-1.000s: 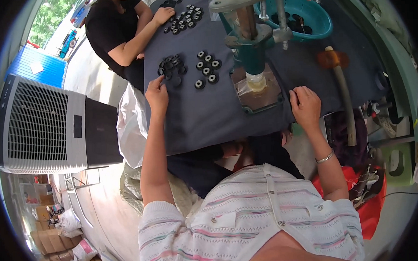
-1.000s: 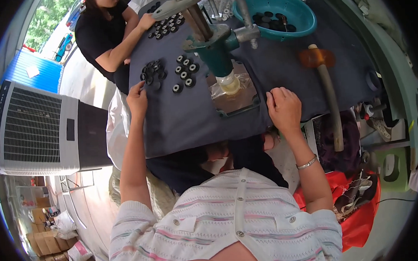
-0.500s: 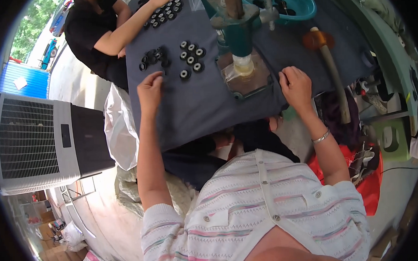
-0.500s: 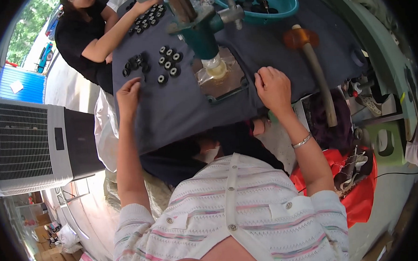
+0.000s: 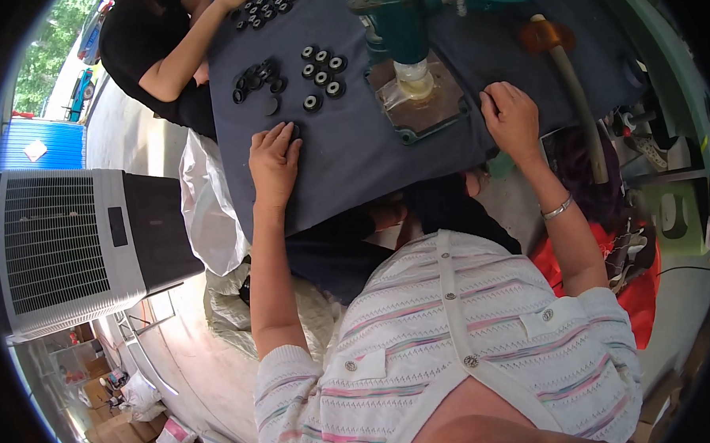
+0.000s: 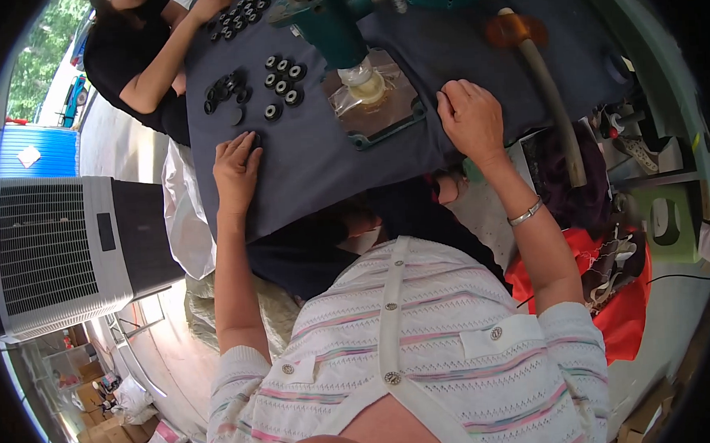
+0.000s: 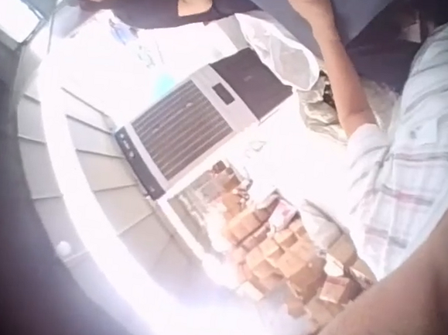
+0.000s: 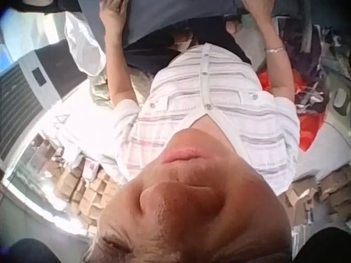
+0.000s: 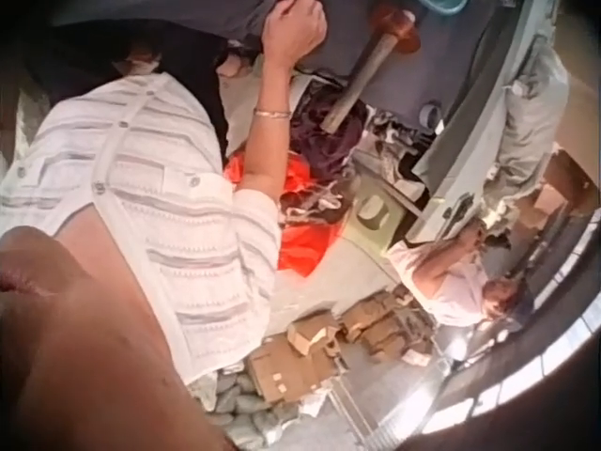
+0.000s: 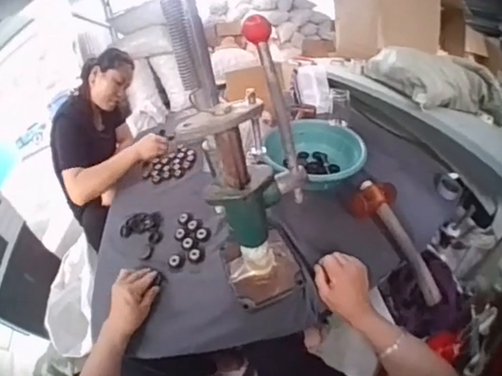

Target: The person places circular pieces onto a press machine by hand, operates the lever to press them, and sorts the pressed parts on the table.

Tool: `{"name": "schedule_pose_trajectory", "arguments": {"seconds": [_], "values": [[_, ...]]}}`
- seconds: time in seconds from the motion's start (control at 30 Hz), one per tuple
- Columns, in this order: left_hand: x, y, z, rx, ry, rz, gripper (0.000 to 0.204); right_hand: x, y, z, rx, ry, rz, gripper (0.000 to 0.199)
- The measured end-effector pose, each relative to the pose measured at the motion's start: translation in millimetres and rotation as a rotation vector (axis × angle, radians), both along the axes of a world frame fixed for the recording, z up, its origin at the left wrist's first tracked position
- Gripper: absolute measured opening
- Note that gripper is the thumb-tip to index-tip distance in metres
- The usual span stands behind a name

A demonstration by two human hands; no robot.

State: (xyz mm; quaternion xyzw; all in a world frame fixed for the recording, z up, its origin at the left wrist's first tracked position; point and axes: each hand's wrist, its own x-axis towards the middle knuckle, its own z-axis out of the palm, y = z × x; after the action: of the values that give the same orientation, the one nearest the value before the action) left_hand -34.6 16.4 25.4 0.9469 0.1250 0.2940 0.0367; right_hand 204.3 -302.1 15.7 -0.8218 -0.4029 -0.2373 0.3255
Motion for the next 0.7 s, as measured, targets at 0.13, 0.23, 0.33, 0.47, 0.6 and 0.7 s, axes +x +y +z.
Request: {"name": "schedule_pose_trajectory", "arguments": {"seconds": [0.13,0.23,0.33,0.47,0.6,0.7], "values": [[13,-6,1,-0.031,-0.017,0.029,0.028,1,-1,-1,-0.002,0.000,-0.004,0.015],[36,-13,1,-0.306,-0.204,0.061,0.027,1,-1,-1,-0.004,-0.004,0.006,0.015],[56,-10,-3,-0.405,-0.246,0.022,0.026,1,-2,-1,0.007,0.003,-0.001,0.015],[58,-1,-20,-0.290,-0.218,0.028,0.027,-1,1,1,0.015,0.012,-0.009,0.014],[61,-1,-22,-0.254,-0.217,0.049,0.027,0,-1,0,0.017,0.000,-0.009,0.013],[61,-2,-22,-0.211,-0.212,0.045,0.027,0,-1,1,-0.002,-0.002,-0.014,0.013]]}}
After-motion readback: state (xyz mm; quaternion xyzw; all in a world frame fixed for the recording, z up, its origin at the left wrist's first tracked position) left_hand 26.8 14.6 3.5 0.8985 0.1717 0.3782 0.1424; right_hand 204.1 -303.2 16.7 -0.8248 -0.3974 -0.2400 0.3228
